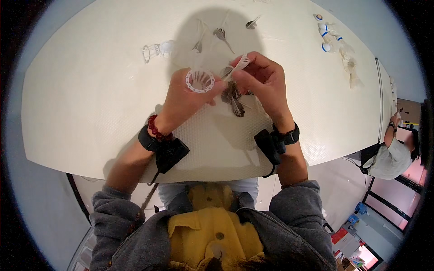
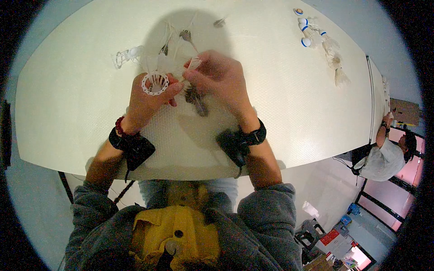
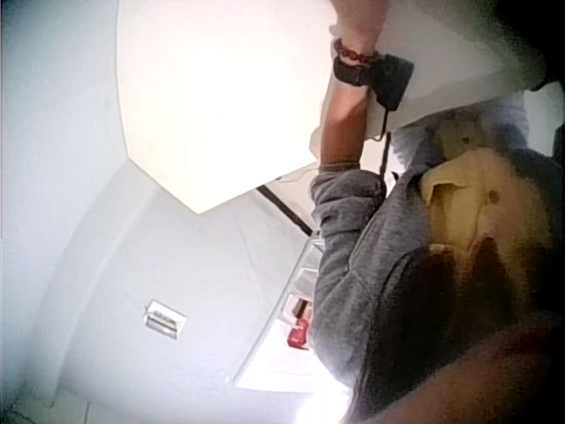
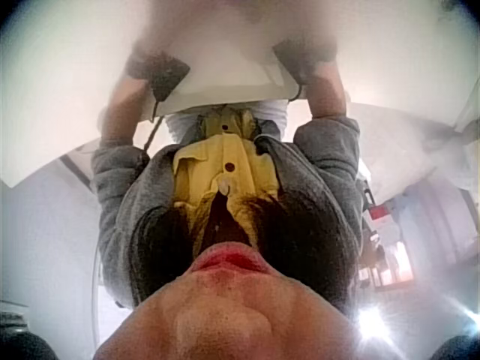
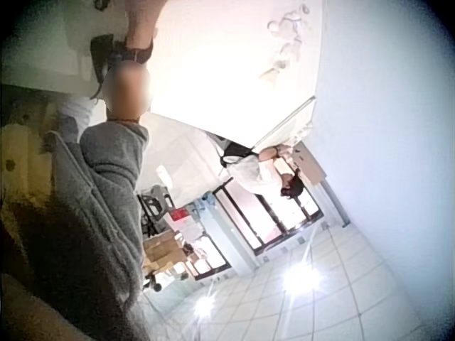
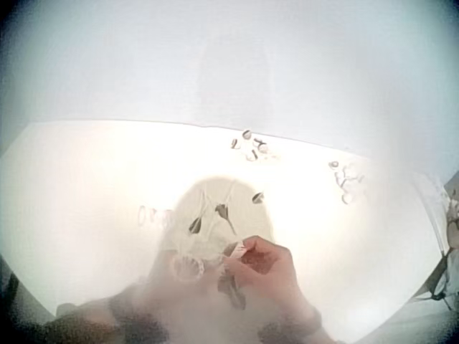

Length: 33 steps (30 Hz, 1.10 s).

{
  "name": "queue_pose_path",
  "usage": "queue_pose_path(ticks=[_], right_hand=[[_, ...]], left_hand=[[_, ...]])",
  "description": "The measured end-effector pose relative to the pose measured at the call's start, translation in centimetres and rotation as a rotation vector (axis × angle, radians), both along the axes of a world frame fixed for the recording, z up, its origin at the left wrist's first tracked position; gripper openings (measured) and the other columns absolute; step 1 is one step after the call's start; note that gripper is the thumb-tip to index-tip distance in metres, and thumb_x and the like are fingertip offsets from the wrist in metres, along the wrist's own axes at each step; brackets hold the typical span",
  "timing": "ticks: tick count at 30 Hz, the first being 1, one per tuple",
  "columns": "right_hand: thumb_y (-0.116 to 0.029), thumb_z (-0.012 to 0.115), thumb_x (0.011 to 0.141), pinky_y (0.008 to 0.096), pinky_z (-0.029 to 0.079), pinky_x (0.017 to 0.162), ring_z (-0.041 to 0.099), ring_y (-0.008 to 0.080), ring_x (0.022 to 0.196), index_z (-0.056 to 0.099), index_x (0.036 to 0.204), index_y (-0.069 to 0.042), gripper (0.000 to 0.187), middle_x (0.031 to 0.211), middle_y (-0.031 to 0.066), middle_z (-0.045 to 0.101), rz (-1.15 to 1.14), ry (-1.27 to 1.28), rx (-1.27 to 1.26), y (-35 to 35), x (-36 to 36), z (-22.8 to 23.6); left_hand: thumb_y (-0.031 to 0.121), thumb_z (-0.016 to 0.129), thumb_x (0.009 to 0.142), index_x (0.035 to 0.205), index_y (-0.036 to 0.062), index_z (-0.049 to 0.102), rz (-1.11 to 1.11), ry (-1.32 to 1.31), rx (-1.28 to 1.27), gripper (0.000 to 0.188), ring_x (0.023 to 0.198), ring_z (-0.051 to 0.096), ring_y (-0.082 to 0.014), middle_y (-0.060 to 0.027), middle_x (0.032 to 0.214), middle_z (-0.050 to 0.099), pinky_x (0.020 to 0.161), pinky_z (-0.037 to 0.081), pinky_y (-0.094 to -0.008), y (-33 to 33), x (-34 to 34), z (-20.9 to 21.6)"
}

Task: The person inserts feathers into the holes of a shuttlecock frame by hand.

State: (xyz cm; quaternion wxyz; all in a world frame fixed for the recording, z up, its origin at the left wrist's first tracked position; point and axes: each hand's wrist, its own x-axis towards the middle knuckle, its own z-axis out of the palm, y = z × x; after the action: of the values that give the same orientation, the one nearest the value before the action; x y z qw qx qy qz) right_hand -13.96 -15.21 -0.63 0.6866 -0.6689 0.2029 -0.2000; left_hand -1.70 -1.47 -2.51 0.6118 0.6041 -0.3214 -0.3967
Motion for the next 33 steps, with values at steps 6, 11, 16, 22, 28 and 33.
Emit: queue_pose_path(ticks=[6, 11, 16, 22, 28, 33], right_hand=[[-0.01, 0.067, 0.081, 0.0195, 0.042, 0.05, 0.053, 0.0057, 0.055, 0.062, 0.078, -0.001, 0.01, 0.065, 0.0005, 0.059, -0.035, -0.044, -0.08, -0.18, 0.18, -0.31], [-0.01, 0.066, 0.082, 0.0192, 0.043, 0.05, 0.054, 0.0063, 0.055, 0.063, 0.078, -0.001, 0.011, 0.067, 0.0013, 0.06, -0.072, -0.062, -0.029, 0.06, 0.23, -0.19], [-0.009, 0.064, 0.083, 0.0198, 0.044, 0.05, 0.055, 0.0074, 0.056, 0.063, 0.081, 0.0, 0.009, 0.071, 0.003, 0.062, -0.044, -0.132, -0.027, -0.11, 0.25, -0.61], [-0.011, 0.063, 0.084, 0.0202, 0.045, 0.052, 0.055, 0.0076, 0.056, 0.063, 0.081, -0.001, 0.011, 0.071, 0.0034, 0.062, -0.055, -0.112, 0.016, 0.09, 0.19, -0.59], [-0.011, 0.062, 0.084, 0.021, 0.046, 0.053, 0.056, 0.009, 0.056, 0.063, 0.081, 0.0, 0.011, 0.071, 0.0042, 0.062, -0.041, -0.14, 0.092, 0.16, 0.25, -0.29], [-0.011, 0.061, 0.085, 0.0214, 0.046, 0.052, 0.056, 0.0098, 0.056, 0.063, 0.082, 0.0, 0.012, 0.071, 0.0049, 0.062, -0.03, -0.128, 0.118, 0.13, 0.19, -0.08]], left_hand=[[0.013, 0.069, 0.079, 0.084, 0.0022, 0.058, -0.012, 0.02, 0.015, 0.016, 0.056, 0.056, -0.0107, -0.0028, 0.07, 0.059, 0.049, 0.047, -0.0238, -0.24, 0.11, 0.17], [0.012, 0.068, 0.08, 0.083, 0.0013, 0.061, -0.021, 0.063, 0.04, 0.013, 0.056, 0.056, -0.0103, -0.003, 0.071, 0.061, 0.05, 0.047, -0.023, -0.09, 0.39, 0.19], [0.014, 0.067, 0.08, 0.085, 0.0002, 0.063, -0.005, 0.06, -0.004, 0.015, 0.056, 0.056, -0.0091, -0.003, 0.069, 0.061, 0.05, 0.046, -0.0217, 0.1, 0.33, 0.41], [0.016, 0.067, 0.081, 0.087, -0.0013, 0.064, -0.049, 0.062, -0.062, 0.019, 0.058, 0.056, -0.0082, -0.0033, 0.068, 0.061, 0.052, 0.046, -0.021, 0.19, 0.56, 0.11], [0.017, 0.068, 0.081, 0.089, -0.0018, 0.064, -0.073, 0.062, -0.091, 0.021, 0.059, 0.057, -0.0084, -0.0035, 0.068, 0.061, 0.053, 0.047, -0.0211, 0.24, 0.67, 0.08], [0.017, 0.069, 0.08, 0.092, -0.002, 0.065, -0.073, 0.032, -0.109, 0.022, 0.06, 0.057, -0.0085, -0.0042, 0.07, 0.063, 0.054, 0.047, -0.0208, 0.31, 0.64, 0.18]])
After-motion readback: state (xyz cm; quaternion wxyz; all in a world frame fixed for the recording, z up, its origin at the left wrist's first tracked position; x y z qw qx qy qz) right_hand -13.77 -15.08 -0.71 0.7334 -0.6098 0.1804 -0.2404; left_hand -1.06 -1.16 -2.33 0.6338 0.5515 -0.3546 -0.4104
